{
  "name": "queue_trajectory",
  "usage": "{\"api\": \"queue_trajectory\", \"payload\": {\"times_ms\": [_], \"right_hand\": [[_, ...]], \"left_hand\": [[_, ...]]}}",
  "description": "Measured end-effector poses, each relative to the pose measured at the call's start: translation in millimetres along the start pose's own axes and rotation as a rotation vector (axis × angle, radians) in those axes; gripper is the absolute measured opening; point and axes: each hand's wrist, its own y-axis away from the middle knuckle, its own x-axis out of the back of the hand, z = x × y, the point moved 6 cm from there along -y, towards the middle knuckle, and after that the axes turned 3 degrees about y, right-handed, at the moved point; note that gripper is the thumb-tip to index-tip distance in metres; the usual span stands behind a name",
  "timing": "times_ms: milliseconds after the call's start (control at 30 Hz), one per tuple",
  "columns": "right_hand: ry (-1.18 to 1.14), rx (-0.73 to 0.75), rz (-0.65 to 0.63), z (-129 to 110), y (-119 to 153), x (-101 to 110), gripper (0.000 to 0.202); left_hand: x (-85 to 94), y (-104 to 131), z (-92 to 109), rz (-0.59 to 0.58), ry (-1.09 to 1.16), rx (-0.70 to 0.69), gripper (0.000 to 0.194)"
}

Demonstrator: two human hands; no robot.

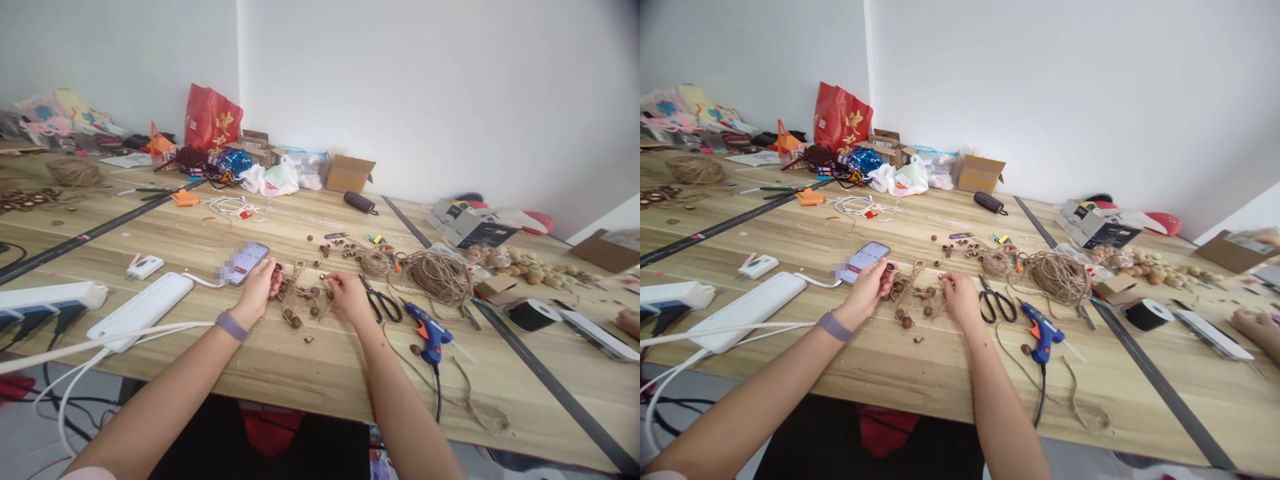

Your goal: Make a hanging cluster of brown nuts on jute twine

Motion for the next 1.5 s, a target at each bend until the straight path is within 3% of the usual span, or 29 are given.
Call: {"api": "queue_trajectory", "payload": {"times_ms": [100, 167, 400, 533, 667, 800, 867, 1067, 1200, 1500], "right_hand": [[0.005, -0.002, -0.035, -2, -2, 2, 0.024], [0.016, 0.020, -0.071, -9, -3, 1, 0.023], [0.090, 0.145, -0.251, -53, -10, -26, 0.021], [0.138, 0.163, -0.290, -61, -12, -34, 0.014], [0.122, 0.150, -0.204, -55, -8, -26, 0.007], [-0.165, 0.061, 0.088, -45, 1, -6, 0.009], [-0.280, 0.110, 0.173, -49, 8, -3, 0.009], [-0.336, 0.287, 0.104, -66, 19, -14, 0.013], [-0.336, 0.334, 0.106, -65, 19, -7, 0.014], [-0.415, 0.253, 0.152, -67, 23, 7, 0.006]], "left_hand": [[-12.2, 6, -12, -0.207, -0.075, 0.203, 0.036], [-16.4, 10, -16, -0.279, -0.112, 0.262, 0.040], [-13.8, 9, -21, -0.284, -0.136, 0.246, 0.040], [-10.9, 6, -22, -0.244, -0.103, 0.260, 0.037], [-10.0, 5, -21, -0.188, -0.042, 0.251, 0.028], [-15.0, 9, -25, -0.203, 0.075, 0.309, 0.003], [-17.5, 10, -27, -0.214, 0.146, 0.329, 0.007], [-14.4, 5, -31, -0.209, 0.235, 0.304, 0.009], [-10.1, 3, -28, -0.176, 0.246, 0.271, 0.011], [-16.5, 10, -24, -0.215, 0.212, 0.250, 0.020]]}}
